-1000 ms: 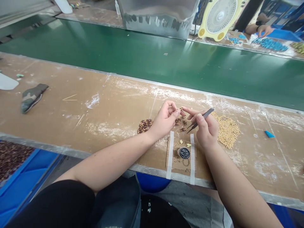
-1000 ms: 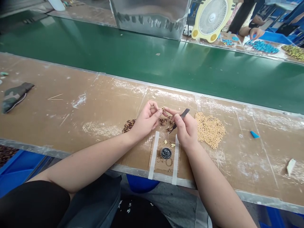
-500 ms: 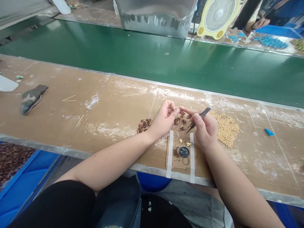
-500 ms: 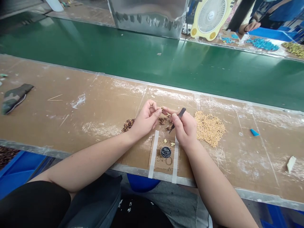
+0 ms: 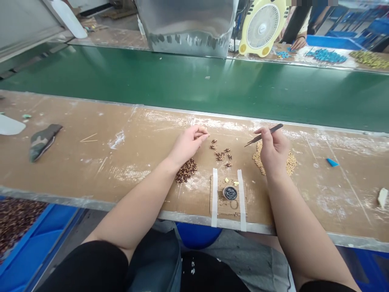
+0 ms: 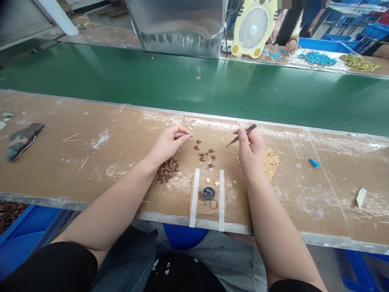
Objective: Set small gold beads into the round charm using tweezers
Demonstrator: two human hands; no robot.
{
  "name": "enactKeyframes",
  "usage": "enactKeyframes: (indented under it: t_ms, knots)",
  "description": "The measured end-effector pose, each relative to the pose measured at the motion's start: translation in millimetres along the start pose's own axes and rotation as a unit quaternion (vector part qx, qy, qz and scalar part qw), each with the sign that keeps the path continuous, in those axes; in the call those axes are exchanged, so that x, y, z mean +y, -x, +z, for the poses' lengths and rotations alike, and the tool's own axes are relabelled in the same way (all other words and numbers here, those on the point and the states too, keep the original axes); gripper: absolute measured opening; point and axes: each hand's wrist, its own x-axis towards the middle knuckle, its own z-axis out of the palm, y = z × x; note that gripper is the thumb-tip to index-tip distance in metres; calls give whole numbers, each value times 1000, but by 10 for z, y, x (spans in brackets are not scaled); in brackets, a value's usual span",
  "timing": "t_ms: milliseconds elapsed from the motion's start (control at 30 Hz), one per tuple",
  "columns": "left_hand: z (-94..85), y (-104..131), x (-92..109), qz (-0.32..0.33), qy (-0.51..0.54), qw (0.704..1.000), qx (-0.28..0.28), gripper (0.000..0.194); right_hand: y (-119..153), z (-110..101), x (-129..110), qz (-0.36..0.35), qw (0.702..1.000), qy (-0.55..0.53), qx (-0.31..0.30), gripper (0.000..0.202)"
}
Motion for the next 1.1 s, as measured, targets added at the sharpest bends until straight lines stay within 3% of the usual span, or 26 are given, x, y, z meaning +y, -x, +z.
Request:
enactKeyframes:
  t_ms: [167,300,500,633,767,1100]
  knots:
    - [-22,-99,-153,19,-71,997,-14,7,-175,-231,252,51,993,103,-21,47]
    - [17,-113,-214,16,-119,992,-44,6,-221,-294,358,61,986,147,-50,46]
    - [18,-107,-210,5,-162,985,-53,10,-221,-279,311,75,970,214,-84,41]
    - [21,-80,-168,35,-179,983,-17,18,-214,-264,269,82,964,234,-98,39]
    - [68,-16,-92,95,-161,982,26,21,-215,-248,291,77,963,238,-96,40]
    - [234,105,-24,147,-76,986,7,16,-220,-260,332,49,964,242,-94,40]
